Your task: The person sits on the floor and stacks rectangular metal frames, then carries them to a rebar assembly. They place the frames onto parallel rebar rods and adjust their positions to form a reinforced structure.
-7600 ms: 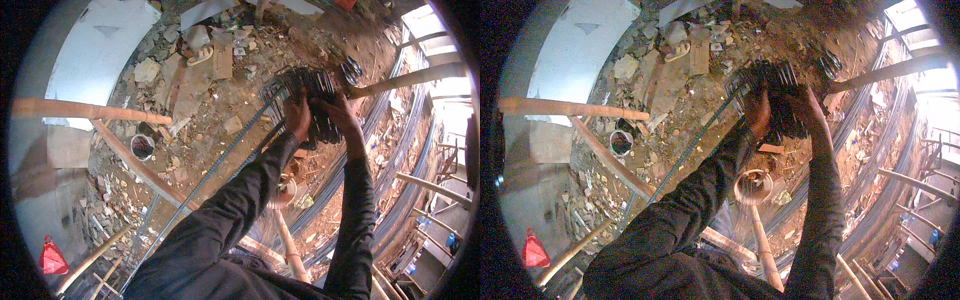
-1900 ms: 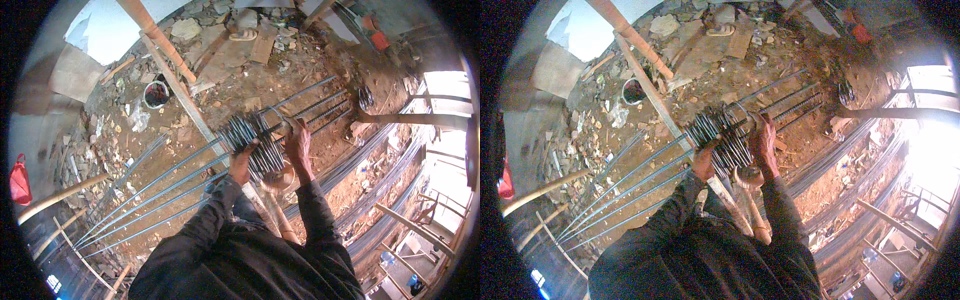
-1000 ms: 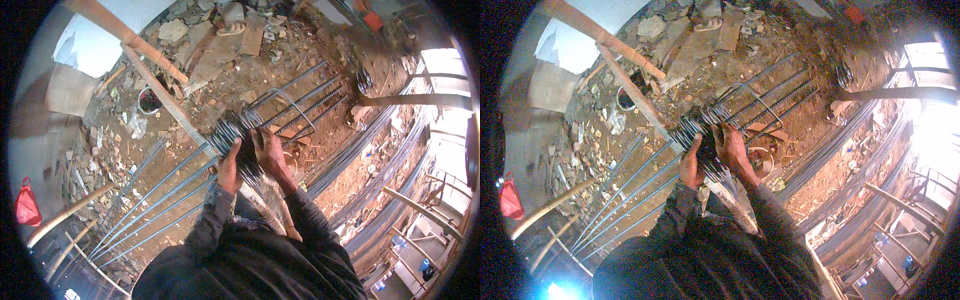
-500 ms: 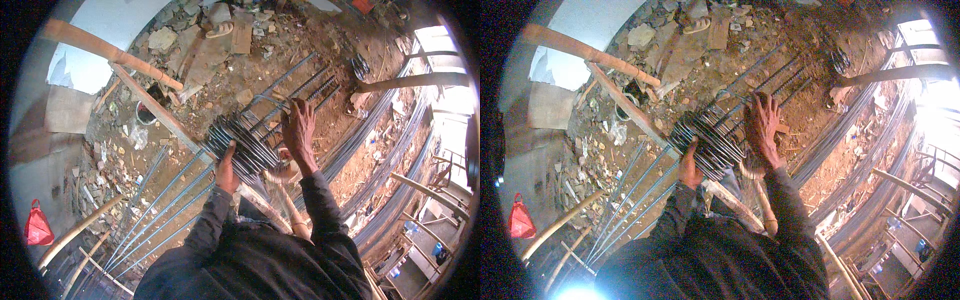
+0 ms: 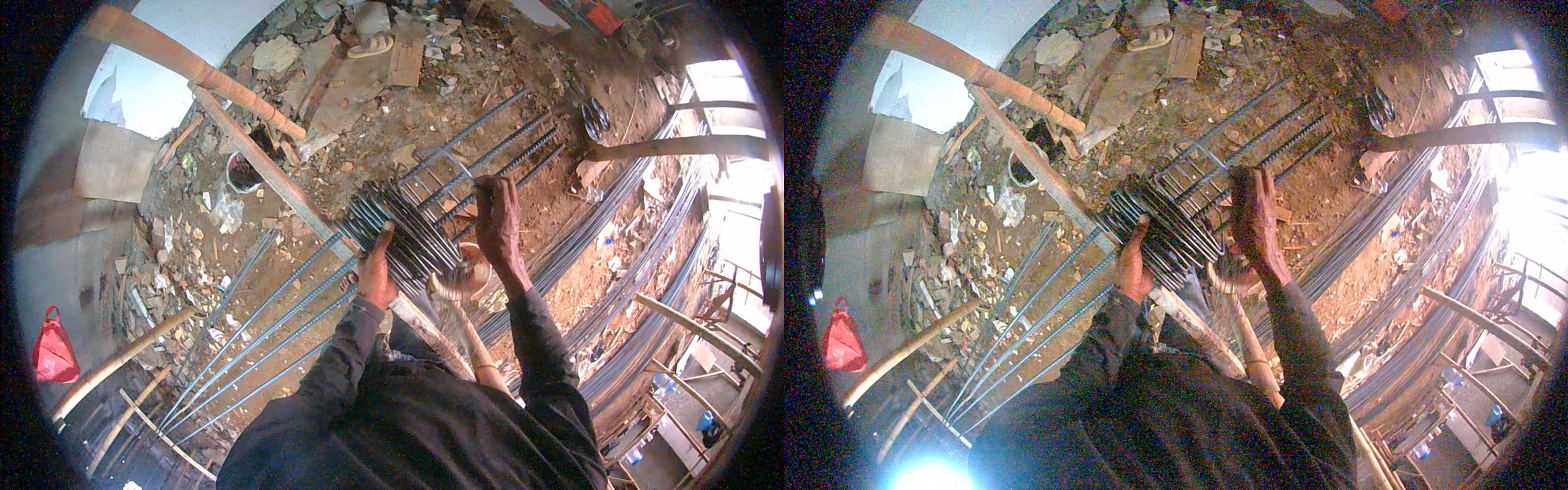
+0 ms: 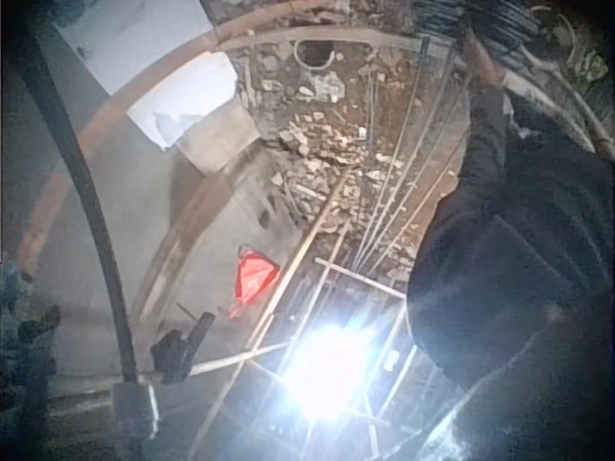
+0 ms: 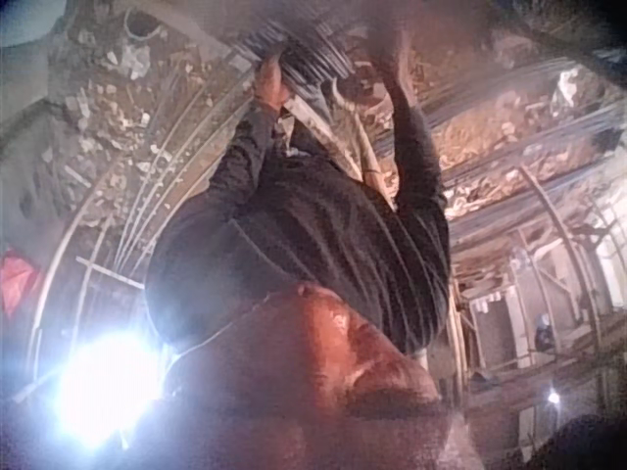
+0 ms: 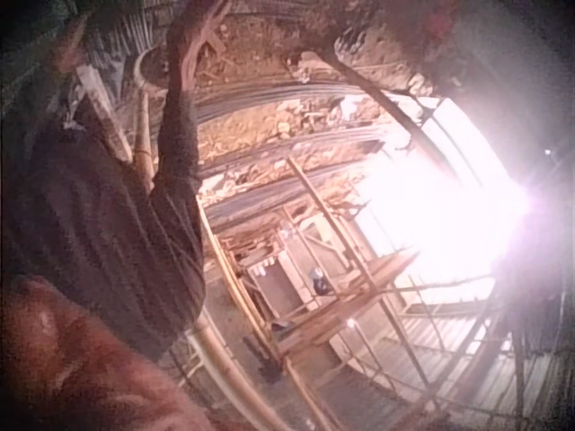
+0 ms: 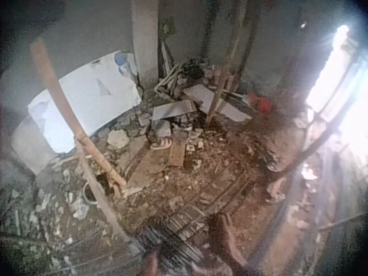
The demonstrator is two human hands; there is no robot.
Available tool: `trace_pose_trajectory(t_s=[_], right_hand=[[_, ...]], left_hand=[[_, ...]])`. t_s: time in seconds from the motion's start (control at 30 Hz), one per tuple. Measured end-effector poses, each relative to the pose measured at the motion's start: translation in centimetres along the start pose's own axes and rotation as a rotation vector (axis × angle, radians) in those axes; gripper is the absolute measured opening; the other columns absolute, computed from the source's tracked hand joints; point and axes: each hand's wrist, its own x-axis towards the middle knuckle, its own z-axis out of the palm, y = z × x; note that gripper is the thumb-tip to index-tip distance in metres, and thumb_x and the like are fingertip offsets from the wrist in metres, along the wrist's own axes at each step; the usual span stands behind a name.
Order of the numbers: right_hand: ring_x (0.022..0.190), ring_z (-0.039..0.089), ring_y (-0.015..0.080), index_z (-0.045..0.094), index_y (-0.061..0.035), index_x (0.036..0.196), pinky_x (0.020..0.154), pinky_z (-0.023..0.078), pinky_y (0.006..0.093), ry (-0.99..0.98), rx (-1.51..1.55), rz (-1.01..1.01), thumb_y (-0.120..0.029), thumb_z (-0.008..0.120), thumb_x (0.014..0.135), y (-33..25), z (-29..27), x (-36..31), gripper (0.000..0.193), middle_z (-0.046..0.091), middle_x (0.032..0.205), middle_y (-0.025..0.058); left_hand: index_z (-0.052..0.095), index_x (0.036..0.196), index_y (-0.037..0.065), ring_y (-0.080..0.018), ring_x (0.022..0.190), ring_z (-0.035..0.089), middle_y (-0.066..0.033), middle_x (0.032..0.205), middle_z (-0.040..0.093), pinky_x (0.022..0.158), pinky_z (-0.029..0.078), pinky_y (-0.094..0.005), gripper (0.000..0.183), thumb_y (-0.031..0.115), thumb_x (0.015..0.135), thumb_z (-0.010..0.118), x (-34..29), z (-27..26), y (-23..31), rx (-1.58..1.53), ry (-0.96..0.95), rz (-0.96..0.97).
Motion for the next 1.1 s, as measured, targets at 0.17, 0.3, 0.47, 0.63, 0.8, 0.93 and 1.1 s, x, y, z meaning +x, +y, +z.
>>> trace_pose_trajectory(t_s=[0.17, 0.3, 0.47, 0.63, 0.8, 0.93, 1.1], right_hand=[[0.099, 0.06, 0.0413, 0.061, -0.0024, 0.115, 0.087, 0.049, 0.0474, 0.013, -0.136, 0.003, -0.006, 0.058, 0.101, -0.4, 0.3, -0.2, 0.015, 0.059, 0.106, 0.0193], [0.101, 0.058, 0.0417, 0.061, -0.0024, 0.114, 0.09, 0.048, 0.0483, 0.014, -0.115, 0.019, -0.003, 0.061, 0.096, 0.4, 2.8, -1.2, 0.019, 0.058, 0.106, 0.0188], [0.117, 0.054, 0.0492, 0.058, -0.0009, 0.129, 0.099, 0.046, 0.0546, -0.039, -0.249, 0.063, -0.013, 0.067, 0.093, 1.0, 4.2, -1.8, 0.039, 0.059, 0.122, 0.0279], [0.106, 0.06, 0.0435, 0.063, -0.0031, 0.117, 0.093, 0.047, 0.0501, 0.004, -0.086, 0.037, -0.011, 0.07, 0.093, -1.4, 4.8, -3.1, 0.027, 0.063, 0.11, 0.0209], [0.108, 0.061, 0.0453, 0.06, 0.0019, 0.118, 0.094, 0.047, 0.0506, -0.37, -0.136, 0.133, -0.031, 0.072, 0.095, -5.1, 6.3, -4.0, 0.042, 0.065, 0.112, 0.023], [0.112, 0.061, 0.0411, 0.055, 0.0046, 0.13, 0.099, 0.047, 0.0473, -0.345, -0.2, 0.061, -0.049, 0.082, 0.084, -7.8, 6.1, -4.4, 0.076, 0.065, 0.115, 0.024], [0.103, 0.073, 0.0369, 0.06, 0.0034, 0.128, 0.09, 0.056, 0.0458, -0.599, 0.079, 0.302, -0.056, 0.097, 0.063, -8.8, 4.4, -1.9, 0.096, 0.075, 0.112, 0.0206]], left_hand=[[0.069, 0.126, 0.005, -0.0231, 0.102, 0.073, -0.0073, 0.123, 0.074, 0.09, 0.06, -0.0386, 0.048, 0.037, 0.093, 0.081, 0.0, -0.3, -0.1, -0.082, -0.038, -0.061], [0.068, 0.126, 0.003, -0.0233, 0.099, 0.074, -0.008, 0.118, 0.075, 0.09, 0.061, -0.0399, 0.049, 0.035, 0.092, 0.083, 0.6, -0.3, -0.6, -0.075, -0.058, 0.015], [0.07, 0.124, 0.003, -0.0231, 0.1, 0.073, -0.0078, 0.119, 0.075, 0.09, 0.06, -0.0398, 0.048, 0.035, 0.091, 0.084, 0.7, -0.2, -0.6, -0.072, 0.025, -0.042], [0.066, 0.13, 0.004, -0.0219, 0.105, 0.071, -0.0079, 0.123, 0.073, 0.094, 0.059, -0.0387, 0.055, 0.036, 0.09, 0.085, 0.0, 0.0, -0.3, -0.077, -0.043, -0.023], [0.07, 0.122, 0.005, -0.0203, 0.1, 0.073, -0.0087, 0.119, 0.075, 0.087, 0.06, -0.0363, 0.043, 0.038, 0.095, 0.079, 0.1, -0.4, 0.2, -0.071, -0.086, -0.058], [0.067, 0.128, 0.006, -0.0213, 0.1, 0.072, -0.0088, 0.117, 0.074, 0.09, 0.058, -0.0372, 0.053, 0.052, 0.1, 0.067, -0.2, -1.1, 0.9, -0.184, -0.167, -0.11], [0.052, 0.148, 0.004, -0.0313, 0.126, 0.065, -0.0135, 0.141, 0.065, 0.111, 0.05, -0.0436, 0.081, 0.071, 0.103, 0.046, -0.8, -1.6, 0.9, -0.258, -0.323, 0.101]])
